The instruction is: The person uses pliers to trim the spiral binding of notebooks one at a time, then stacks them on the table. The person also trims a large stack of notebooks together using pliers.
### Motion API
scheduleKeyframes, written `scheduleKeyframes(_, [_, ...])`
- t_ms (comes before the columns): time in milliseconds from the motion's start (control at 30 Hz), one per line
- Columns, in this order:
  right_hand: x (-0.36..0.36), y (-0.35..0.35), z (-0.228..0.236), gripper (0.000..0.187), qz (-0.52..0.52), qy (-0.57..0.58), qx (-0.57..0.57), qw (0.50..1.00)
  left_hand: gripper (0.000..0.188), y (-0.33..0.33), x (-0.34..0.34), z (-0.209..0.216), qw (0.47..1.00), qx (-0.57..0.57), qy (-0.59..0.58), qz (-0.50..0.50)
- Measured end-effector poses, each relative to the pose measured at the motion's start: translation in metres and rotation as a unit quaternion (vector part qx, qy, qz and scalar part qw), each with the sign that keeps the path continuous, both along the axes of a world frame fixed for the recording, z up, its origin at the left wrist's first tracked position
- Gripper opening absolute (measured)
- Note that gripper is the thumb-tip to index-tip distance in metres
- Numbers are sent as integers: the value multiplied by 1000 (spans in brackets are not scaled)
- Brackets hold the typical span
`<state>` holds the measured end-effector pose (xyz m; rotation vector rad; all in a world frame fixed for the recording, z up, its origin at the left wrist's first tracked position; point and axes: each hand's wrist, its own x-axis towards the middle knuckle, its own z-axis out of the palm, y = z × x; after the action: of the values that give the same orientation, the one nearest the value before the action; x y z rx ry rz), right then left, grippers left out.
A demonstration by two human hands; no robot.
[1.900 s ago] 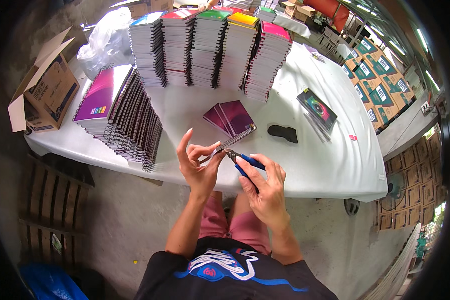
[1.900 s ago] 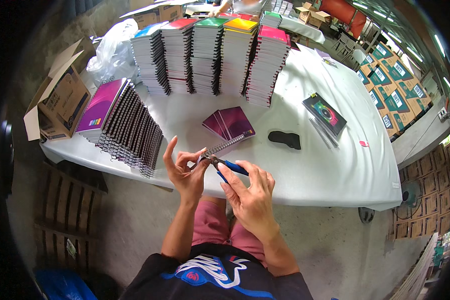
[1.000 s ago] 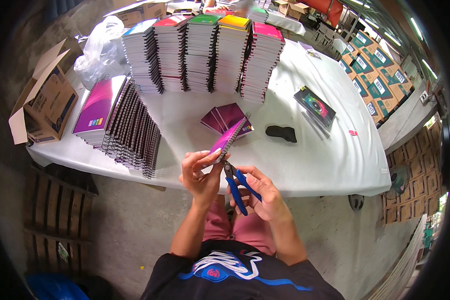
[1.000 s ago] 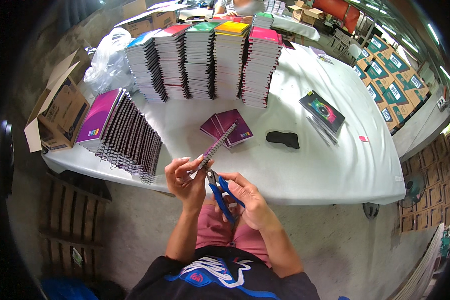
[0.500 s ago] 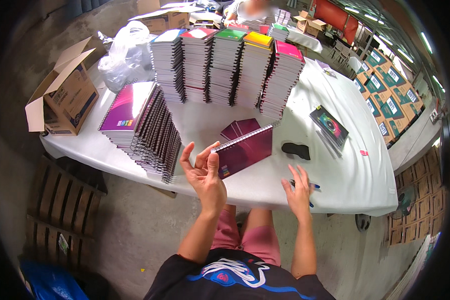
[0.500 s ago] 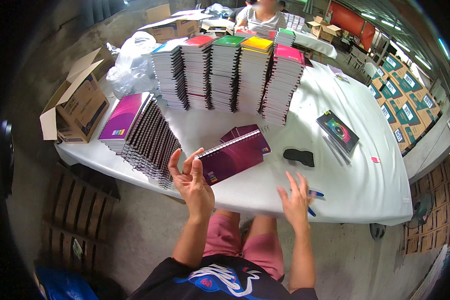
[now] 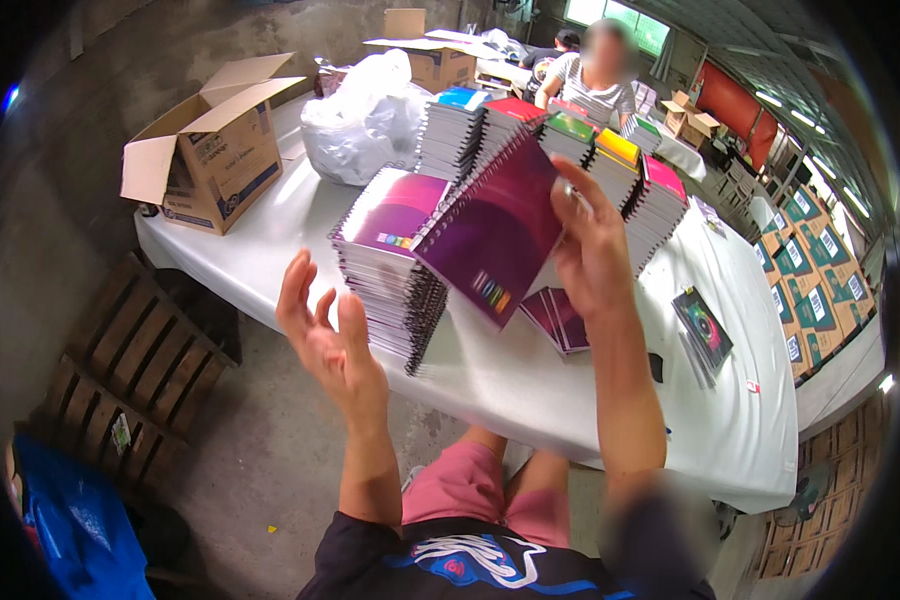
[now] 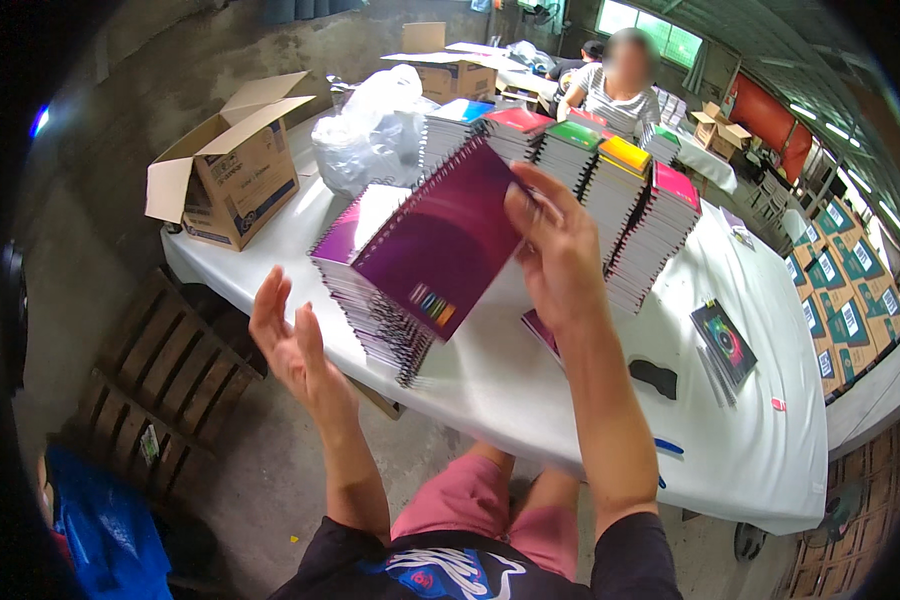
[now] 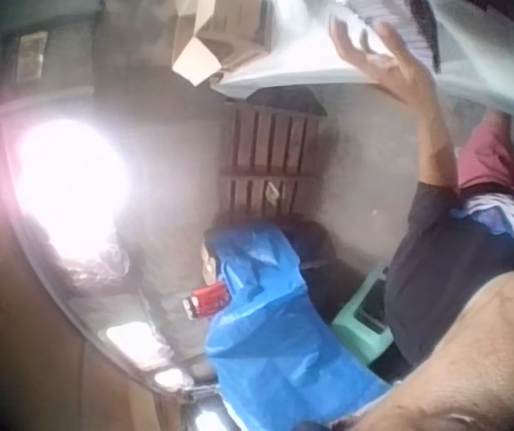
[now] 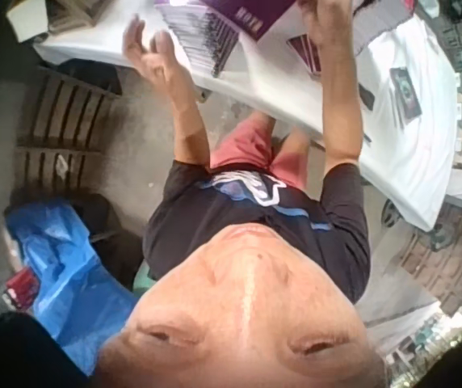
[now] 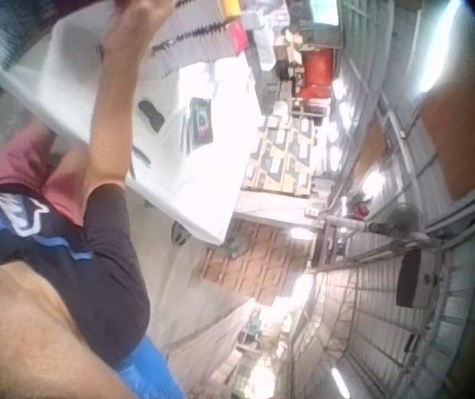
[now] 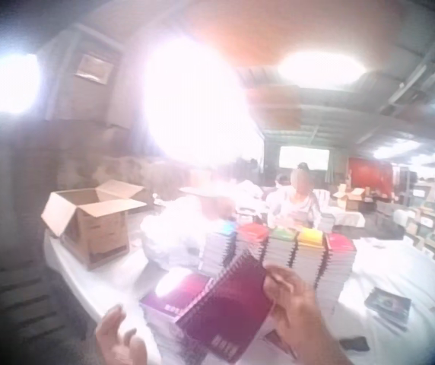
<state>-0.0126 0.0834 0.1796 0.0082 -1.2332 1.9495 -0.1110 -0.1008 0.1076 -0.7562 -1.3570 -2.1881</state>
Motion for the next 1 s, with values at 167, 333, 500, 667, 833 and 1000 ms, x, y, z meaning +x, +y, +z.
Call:
scheduleKeyframes(167, [-70,24,45,28,-26,36,37,998,52,2,-39,-5,993,-40,-71,-81])
scheduleKeyframes(333, [-127,41,51,22,-12,-48,526,849,60,10,-49,-13,987,-70,-64,-130])
scheduleKeyframes(500, [-137,-31,41,51,58,-112,713,690,67,12,-58,-16,984,-68,-40,-157])
scheduleKeyframes(667, [-123,10,22,47,-39,-76,489,868,63,17,-57,-12,984,-74,-37,-156])
scheduleKeyframes(833, [-121,31,-38,47,-36,-173,335,925,51,15,-57,-11,983,-90,-45,-153])
scheduleKeyframes(1000, [-129,-3,-41,58,-188,-237,348,887,37,22,-56,-10,989,-63,-62,-120])
